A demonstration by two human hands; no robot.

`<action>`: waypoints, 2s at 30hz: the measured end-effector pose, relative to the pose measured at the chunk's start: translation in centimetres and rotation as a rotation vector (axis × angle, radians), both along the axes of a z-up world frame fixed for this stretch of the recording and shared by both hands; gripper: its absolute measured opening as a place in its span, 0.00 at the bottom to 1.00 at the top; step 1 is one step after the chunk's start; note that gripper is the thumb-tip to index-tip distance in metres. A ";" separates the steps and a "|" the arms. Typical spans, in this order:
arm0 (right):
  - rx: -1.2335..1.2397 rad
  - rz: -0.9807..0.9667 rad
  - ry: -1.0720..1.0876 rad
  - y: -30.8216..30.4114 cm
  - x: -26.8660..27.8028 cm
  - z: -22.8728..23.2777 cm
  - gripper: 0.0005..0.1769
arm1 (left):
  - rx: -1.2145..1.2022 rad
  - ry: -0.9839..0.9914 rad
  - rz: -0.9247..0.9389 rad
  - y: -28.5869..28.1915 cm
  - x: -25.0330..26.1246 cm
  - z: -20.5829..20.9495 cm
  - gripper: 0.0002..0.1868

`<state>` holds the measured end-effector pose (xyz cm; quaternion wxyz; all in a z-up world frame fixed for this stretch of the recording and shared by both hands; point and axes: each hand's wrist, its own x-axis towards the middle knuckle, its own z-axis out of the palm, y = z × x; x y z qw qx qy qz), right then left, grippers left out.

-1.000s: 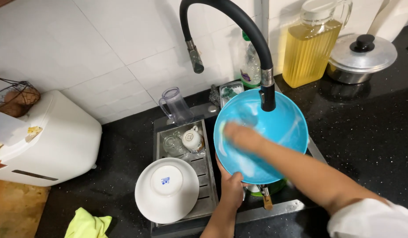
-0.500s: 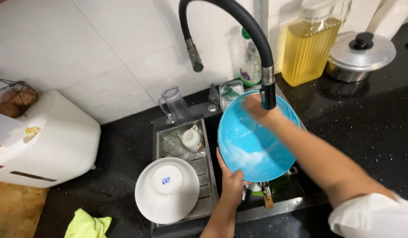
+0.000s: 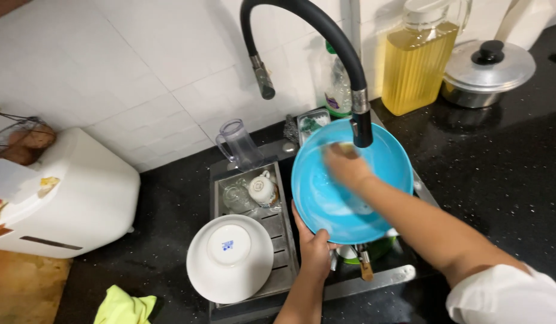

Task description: Wash dishes, bowls, and cutlery in a kitchen sink using a sponge and soap.

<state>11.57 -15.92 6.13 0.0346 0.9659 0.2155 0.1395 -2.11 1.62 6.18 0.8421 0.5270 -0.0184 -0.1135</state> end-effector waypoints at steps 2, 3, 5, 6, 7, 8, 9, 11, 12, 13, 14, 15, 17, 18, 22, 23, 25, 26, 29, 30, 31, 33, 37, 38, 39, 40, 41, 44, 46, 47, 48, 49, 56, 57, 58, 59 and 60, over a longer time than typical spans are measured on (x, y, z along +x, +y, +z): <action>0.036 -0.255 0.010 -0.6 0.7 -3.0 0.10 | -0.013 -0.075 0.053 0.3 0.3 0.1 0.57; 0.035 -0.168 0.053 0.0 -0.2 -4.7 0.12 | -0.073 -0.009 0.086 0.4 0.2 1.0 0.56; 0.025 -0.088 0.090 0.7 -1.4 -7.2 0.14 | -0.143 0.051 0.112 0.0 0.4 2.0 0.56; 0.079 0.200 0.007 1.0 -2.1 -8.3 0.21 | -0.128 0.056 0.056 -0.3 0.1 1.9 0.56; 0.133 0.489 -0.074 1.3 -2.8 -9.4 0.29 | -0.113 0.060 -0.001 -0.5 -0.3 1.7 0.56; 0.136 0.487 -0.072 1.2 -2.5 -6.6 0.29 | -0.111 0.063 -0.003 -0.6 -0.2 1.3 0.56; 0.177 0.255 0.122 1.1 -2.2 -3.9 0.24 | -0.114 0.054 -0.014 -0.6 -0.1 0.9 0.56; 0.226 0.021 0.318 0.7 -2.1 -1.7 0.19 | -0.104 0.048 -0.028 -0.3 -0.3 0.4 0.57; 0.113 -0.100 0.264 -0.2 -2.0 -1.8 0.22 | -0.119 0.013 -0.004 -0.5 -0.2 0.4 0.57; 0.001 -0.220 0.208 -0.9 -1.9 -2.0 0.26 | -0.134 -0.021 0.021 -0.6 -0.1 0.5 0.56; -0.001 -0.218 0.204 -0.5 -1.8 -4.6 0.26 | -0.136 -0.025 0.023 -0.6 -0.1 0.8 0.56; -0.100 -0.109 0.268 -0.1 -1.6 -7.2 0.31 | -0.140 -0.025 0.024 -0.6 0.0 1.2 0.56; -0.197 -0.001 0.336 0.9 -1.3 -9.8 0.36 | -0.143 -0.020 0.023 -0.6 0.1 1.3 0.56; 0.040 0.207 0.233 1.5 -1.2 -9.9 0.28 | -0.141 0.015 0.012 -0.7 0.0 0.9 0.55; 0.156 -0.029 0.114 -0.5 2.8 -5.1 0.15 | -0.096 -0.046 -0.016 -0.5 -0.4 0.8 0.55; 0.160 -0.027 0.110 -1.3 1.3 -3.9 0.15 | -0.091 -0.050 -0.015 -0.4 -0.5 1.5 0.55; -0.293 -0.214 0.273 -2.8 -1.4 -1.2 0.19 | -0.072 0.014 0.038 -0.3 -0.6 3.0 0.55; -0.291 -0.214 0.269 -2.3 -3.3 1.1 0.19 | -0.070 0.010 0.039 -0.2 -0.4 2.9 0.55; -0.159 0.022 0.861 -1.7 -8.3 6.8 0.33 | -0.127 0.057 0.107 -0.3 -0.1 2.5 0.54; -0.107 0.078 0.800 -1.8 -9.3 7.7 0.35 | -0.068 0.110 0.131 -0.2 0.0 2.2 0.53; -0.055 0.134 0.739 -2.0 -10.5 8.6 0.36 | -0.010 0.165 0.154 -0.1 0.0 2.0 0.52; 0.154 0.163 0.510 -2.5 -10.2 9.4 0.35 | -0.022 0.133 0.140 -0.1 -0.5 2.2 0.52; 0.662 0.181 0.040 -3.8 -7.6 11.4 0.34 | -0.005 0.094 0.140 -0.1 -1.7 3.2 0.51; 0.668 0.186 0.036 -4.5 -6.8 11.6 0.34 | 0.000 0.089 0.143 -0.1 -1.9 3.4 0.51; 0.725 0.218 0.021 -5.1 -6.1 11.7 0.34 | 0.007 0.050 0.141 0.1 -2.1 3.5 0.51; 0.778 0.250 0.004 -5.9 -5.2 12.0 0.33 | 0.011 0.009 0.138 0.1 -2.2 3.7 0.50; 0.779 0.255 -0.002 -6.5 -4.8 12.2 0.33 | 0.012 0.003 0.140 0.2 -2.2 3.9 0.50; 0.762 0.017 0.043 -8.7 -4.4 12.9 0.33 | 0.084 0.109 0.179 0.3 -2.8 4.2 0.51; 0.826 -0.040 -0.129 -9.7 -4.5 13.8 0.33 | 0.060 0.087 0.185 0.5 -3.2 4.6 0.51; 0.824 -0.034 -0.130 -8.7 -6.1 14.5 0.33 | 0.057 0.085 0.190 0.7 -3.3 4.9 0.51; 0.602 -0.085 0.129 -8.0 -7.5 15.6 0.33 | 0.068 0.101 0.193 0.6 -3.1 5.2 0.51; 0.373 -0.142 0.380 -7.3 -8.9 16.5 0.33 | 0.078 0.118 0.196 0.5 -2.9 5.5 0.51; -0.109 0.128 0.821 -2.2 -10.2 11.2 0.31 | 0.055 0.018 0.173 -0.5 -3.3 5.7 0.54; 0.017 0.266 0.866 -2.0 -9.8 8.8 0.29 | 0.063 0.056 0.184 -0.6 -3.5 5.8 0.55; 0.146 0.405 0.908 -1.6 -9.5 6.3 0.28 | 0.071 0.098 0.196 -0.7 -3.8 5.8 0.56; 0.147 0.413 0.912 -1.4 -10.3 7.0 0.28 | 0.074 0.102 0.203 -0.5 -3.9 5.9 0.56; 0.225 0.442 0.914 -1.3 -11.0 7.9 0.28 | 0.070 0.132 0.193 -0.5 -3.9 5.9 0.56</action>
